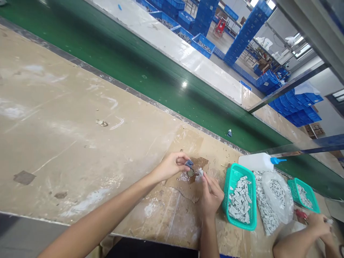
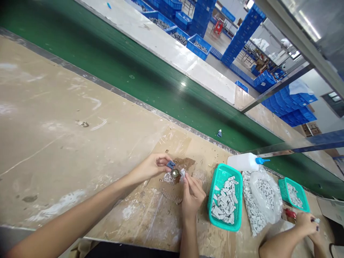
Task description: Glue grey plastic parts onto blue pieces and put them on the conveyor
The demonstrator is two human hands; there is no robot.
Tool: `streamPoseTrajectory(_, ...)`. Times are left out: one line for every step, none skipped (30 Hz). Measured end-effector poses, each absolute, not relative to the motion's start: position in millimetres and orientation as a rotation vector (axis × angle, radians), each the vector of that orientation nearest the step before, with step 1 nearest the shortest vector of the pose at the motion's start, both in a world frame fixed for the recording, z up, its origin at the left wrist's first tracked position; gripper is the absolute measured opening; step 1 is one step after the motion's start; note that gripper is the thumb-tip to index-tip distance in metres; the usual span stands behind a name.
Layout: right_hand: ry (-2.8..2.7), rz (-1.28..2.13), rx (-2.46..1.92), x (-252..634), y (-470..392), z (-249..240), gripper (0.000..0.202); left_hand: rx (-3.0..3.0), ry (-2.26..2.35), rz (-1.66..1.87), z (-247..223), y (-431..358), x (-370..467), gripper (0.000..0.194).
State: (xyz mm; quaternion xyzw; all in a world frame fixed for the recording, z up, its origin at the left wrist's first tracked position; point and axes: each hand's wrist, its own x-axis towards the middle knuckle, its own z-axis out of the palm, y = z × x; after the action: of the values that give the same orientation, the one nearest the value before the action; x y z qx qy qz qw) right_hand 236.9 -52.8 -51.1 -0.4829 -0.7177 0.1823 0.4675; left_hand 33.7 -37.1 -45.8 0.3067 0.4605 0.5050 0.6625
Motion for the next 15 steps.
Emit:
streamPoseTrajectory(-1.727,0.479,-1.196,238,-53,-47,0.016,0.715,1.030,1.111,-47,-38,37,0.030)
streamPoseTrajectory(-1.709,0.501,-1.193,238,-53,-43,0.016,0.734,1.020,1.084,-47,-39,39,0.029)
streamPoseTrajectory(-1.707,0.515,-1.178,239,-53,-38,0.015,0.751,1.007,1.062,-47,-40,42,0.029)
streamPoseTrajectory(-1.711,0.524,-1.159,239,-53,-34,0.015,0.761,0.988,1.044,-46,-41,44,0.029)
streamPoseTrajectory(-1.720,0.530,-1.141,240,-52,-30,0.014,0.764,0.963,1.031,-45,-42,46,0.029)
streamPoseTrajectory(-1.730,0.535,-1.123,240,-52,-27,0.014,0.763,0.937,1.022,-43,-43,48,0.029)
streamPoseTrajectory(-1.738,0.536,-1.104,240,-52,-25,0.015,0.758,0.915,1.018,-42,-44,49,0.030)
streamPoseTrajectory(-1.747,0.536,-1.089,240,-52,-23,0.015,0.753,0.897,1.017,-41,-45,50,0.031)
streamPoseTrajectory(-1.756,0.536,-1.076,240,-52,-23,0.015,0.748,0.882,1.016,-40,-46,51,0.032)
streamPoseTrajectory(-1.767,0.536,-1.066,240,-52,-22,0.015,0.747,0.870,1.014,-40,-46,52,0.033)
streamPoseTrajectory(-1.780,0.537,-1.055,240,-52,-22,0.015,0.747,0.859,1.011,-39,-47,52,0.033)
streamPoseTrajectory(-1.794,0.537,-1.045,240,-52,-22,0.016,0.746,0.849,1.009,-39,-47,53,0.034)
streamPoseTrajectory(-1.812,0.539,-1.033,240,-53,-22,0.016,0.746,0.841,1.008,-40,-48,53,0.035)
streamPoseTrajectory(-1.836,0.537,-1.021,240,-53,-22,0.017,0.745,0.837,1.010,-41,-48,54,0.036)
streamPoseTrajectory(-1.863,0.528,-1.010,240,-53,-22,0.018,0.743,0.835,1.017,-41,-49,54,0.036)
